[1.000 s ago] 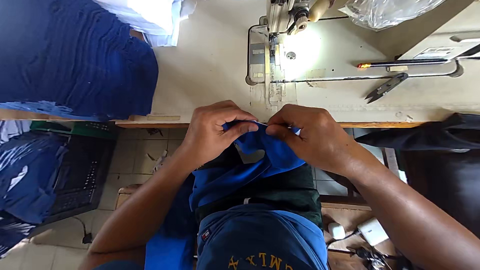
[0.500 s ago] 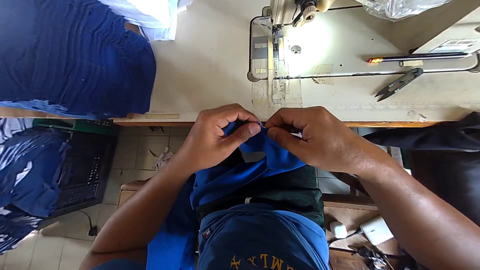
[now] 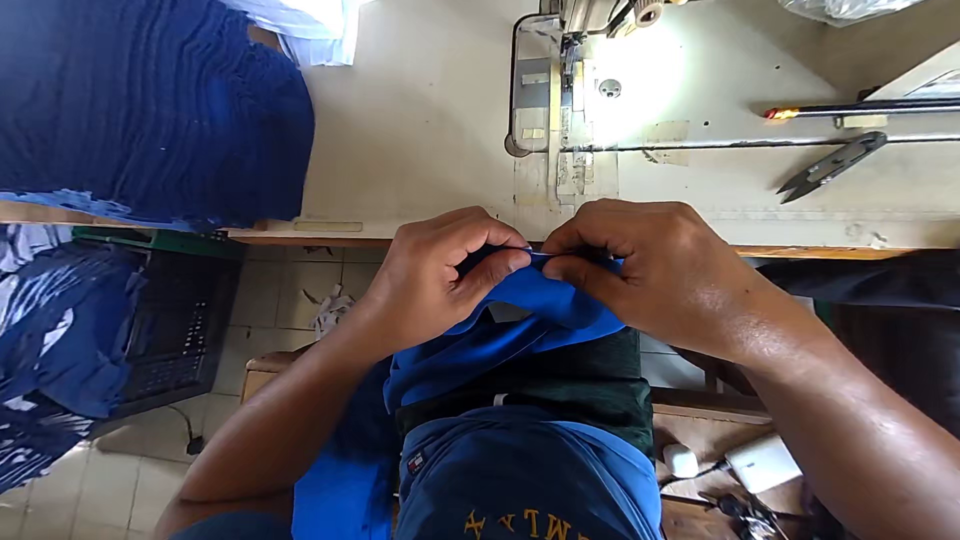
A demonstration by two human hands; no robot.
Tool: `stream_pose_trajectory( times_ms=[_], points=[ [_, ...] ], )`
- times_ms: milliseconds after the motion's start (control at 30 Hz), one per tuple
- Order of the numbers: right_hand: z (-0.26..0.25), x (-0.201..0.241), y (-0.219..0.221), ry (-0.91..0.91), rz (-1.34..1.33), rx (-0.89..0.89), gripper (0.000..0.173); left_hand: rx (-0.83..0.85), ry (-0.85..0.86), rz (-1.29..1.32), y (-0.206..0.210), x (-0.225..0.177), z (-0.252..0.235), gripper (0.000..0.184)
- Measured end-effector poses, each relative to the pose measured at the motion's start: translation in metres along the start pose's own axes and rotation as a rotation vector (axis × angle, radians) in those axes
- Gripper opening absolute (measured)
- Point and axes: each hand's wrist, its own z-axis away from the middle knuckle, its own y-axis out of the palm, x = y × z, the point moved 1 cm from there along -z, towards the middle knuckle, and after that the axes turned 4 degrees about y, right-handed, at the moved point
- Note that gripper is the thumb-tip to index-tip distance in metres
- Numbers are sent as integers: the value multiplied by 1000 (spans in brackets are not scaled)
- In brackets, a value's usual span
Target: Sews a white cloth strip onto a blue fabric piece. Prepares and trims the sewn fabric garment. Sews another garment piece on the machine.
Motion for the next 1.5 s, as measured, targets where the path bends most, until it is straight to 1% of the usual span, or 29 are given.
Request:
stream_pose_trajectory(
  times_ms=[167, 400, 533, 633, 733, 867, 900, 967, 1033, 1100, 1167, 1200, 1233, 1333, 1367, 1500],
  points=[
    [-1, 3, 1, 60, -63, 16, 19, -20, 15, -7, -2, 0, 0, 16],
    [1, 2, 7, 17, 6, -34, 22, -38, 16, -24, 0, 1, 0, 15],
    [0, -7, 12, 27, 9, -60, 21, -53, -18, -14, 3, 7, -2, 14],
    [-4, -24, 10, 88, 2, -56, 22, -37, -45, -56, 9, 18, -11, 17],
    [-20, -49, -2, 218, 2, 5, 24, -13, -69, -172, 17, 39, -34, 20],
    [-62, -87, -25, 440, 30, 32, 30, 25, -99, -280, 27, 83, -91, 25],
    [-73, -98, -31, 472, 53, 42, 31, 40, -113, -293, 29, 95, -105, 26],
    [-92, -120, -38, 482, 124, 33, 32, 87, -155, -295, 34, 115, -131, 27],
    [-106, -137, -40, 499, 185, -17, 32, 140, -220, -294, 39, 129, -149, 27],
    [-113, -150, -38, 515, 228, -48, 32, 150, -290, -307, 43, 134, -160, 26],
    [-114, -155, -39, 515, 230, -67, 31, 138, -325, -341, 45, 132, -165, 29],
    [-113, -157, -38, 505, 225, -80, 31, 121, -296, -382, 46, 131, -164, 32],
    [-112, -159, -37, 491, 220, -99, 32, 81, -226, -430, 48, 130, -162, 32],
    [-110, -163, -32, 470, 224, -154, 33, -16, 13, -580, 62, 129, -145, 25],
    [-110, -163, -31, 467, 226, -172, 32, -25, 51, -619, 67, 129, -138, 25],
    [-108, -161, -29, 474, 254, -203, 33, -47, 57, -621, 72, 132, -124, 28]
  ],
)
